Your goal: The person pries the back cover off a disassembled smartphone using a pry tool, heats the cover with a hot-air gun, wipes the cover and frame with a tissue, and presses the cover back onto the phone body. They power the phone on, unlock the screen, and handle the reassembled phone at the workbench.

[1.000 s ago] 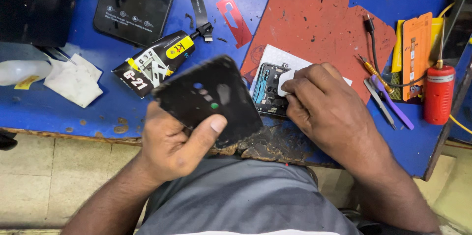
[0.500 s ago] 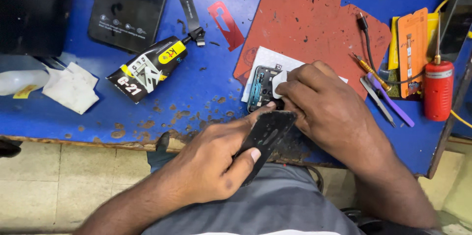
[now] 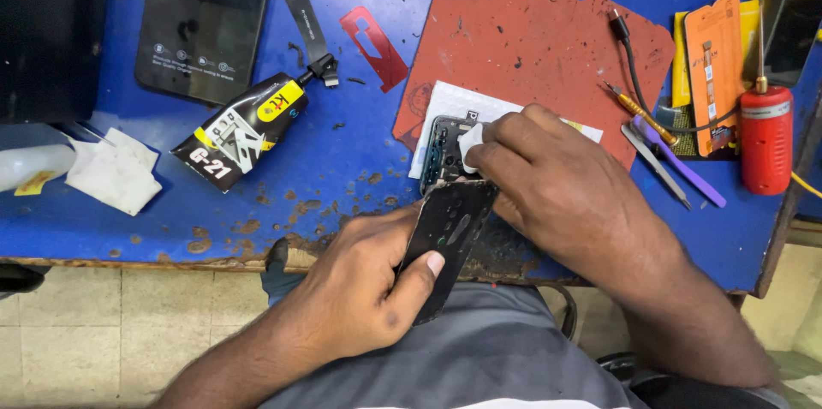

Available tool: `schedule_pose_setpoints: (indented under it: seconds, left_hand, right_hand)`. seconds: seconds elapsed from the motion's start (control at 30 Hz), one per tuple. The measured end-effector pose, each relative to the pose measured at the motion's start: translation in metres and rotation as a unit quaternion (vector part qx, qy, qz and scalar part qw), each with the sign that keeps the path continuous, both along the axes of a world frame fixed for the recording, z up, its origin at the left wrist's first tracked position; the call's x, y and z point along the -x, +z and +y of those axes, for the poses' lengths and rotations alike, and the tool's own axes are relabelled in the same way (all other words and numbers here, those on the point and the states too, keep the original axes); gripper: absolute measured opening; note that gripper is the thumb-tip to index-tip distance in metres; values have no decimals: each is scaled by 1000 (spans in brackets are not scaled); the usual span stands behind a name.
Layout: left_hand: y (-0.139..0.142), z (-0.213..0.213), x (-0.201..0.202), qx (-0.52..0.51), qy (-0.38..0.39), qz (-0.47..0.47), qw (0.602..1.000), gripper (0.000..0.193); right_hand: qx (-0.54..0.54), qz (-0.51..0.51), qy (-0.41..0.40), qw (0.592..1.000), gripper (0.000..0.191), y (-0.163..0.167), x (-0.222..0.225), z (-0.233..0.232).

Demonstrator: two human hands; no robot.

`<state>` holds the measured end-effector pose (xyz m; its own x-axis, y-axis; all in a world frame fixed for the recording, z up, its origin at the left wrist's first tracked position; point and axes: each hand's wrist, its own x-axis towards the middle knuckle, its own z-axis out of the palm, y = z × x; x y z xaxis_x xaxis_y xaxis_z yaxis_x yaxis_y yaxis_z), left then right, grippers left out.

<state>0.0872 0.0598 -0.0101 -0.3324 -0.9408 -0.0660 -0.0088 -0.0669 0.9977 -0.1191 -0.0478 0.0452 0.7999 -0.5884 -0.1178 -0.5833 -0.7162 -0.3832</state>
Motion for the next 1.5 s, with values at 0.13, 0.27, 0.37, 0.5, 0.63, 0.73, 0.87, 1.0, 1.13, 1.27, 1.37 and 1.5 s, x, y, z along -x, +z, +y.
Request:
schedule_pose_setpoints:
  seconds: [0.13,0.27,0.37,0.5,0.63,0.73,0.87,1.0,1.13,1.27,1.37,1.5]
  left_hand:
    - [0,0,0,0,-3,-10,1000,10]
    - [-1,0,0,9,-2,-6,1000,8]
    - [0,0,0,5,-3,-2,1000,9]
    - [-2,1,0,11,1,10,1000,11]
    - [-9,6,-1,6,7,8,1000,12]
    - [-16,13,-7,-7,28,7,1000,13]
    - [-20,20,-18,-29,75,60,995,25]
    - [-21,18,-16,-14,98,154,983,34]
    - [-19,16,-15,14,102,126,987,34]
    - [-22,18,-13,12,114,122,986,28]
    - [-23,21,-12,12,128,128,983,24]
    - [-24,24,-13,7,129,126,984,20]
  right_hand:
    - [10,0,3,1000,37,0,0,0]
    - [3,0,0,1000,37,0,0,1]
    - [11,-5,-1,1000,37,0,1,1]
    - [8,7,-4,1000,37,-1,3,3]
    - [-9,-19,-10,1000,34,-3,9,0]
    - [11,-72,-84,994,26,-3,21,-7]
    - [5,-95,-165,982,16,-3,40,-4]
    - [6,-103,-161,981,17,-9,48,2]
    - [-6,-109,-162,981,17,-8,43,5]
    - [-44,-108,-168,979,18,-12,26,14]
    - [-7,-100,-120,988,22,-14,14,19]
    - [12,-66,-129,989,20,-13,6,24]
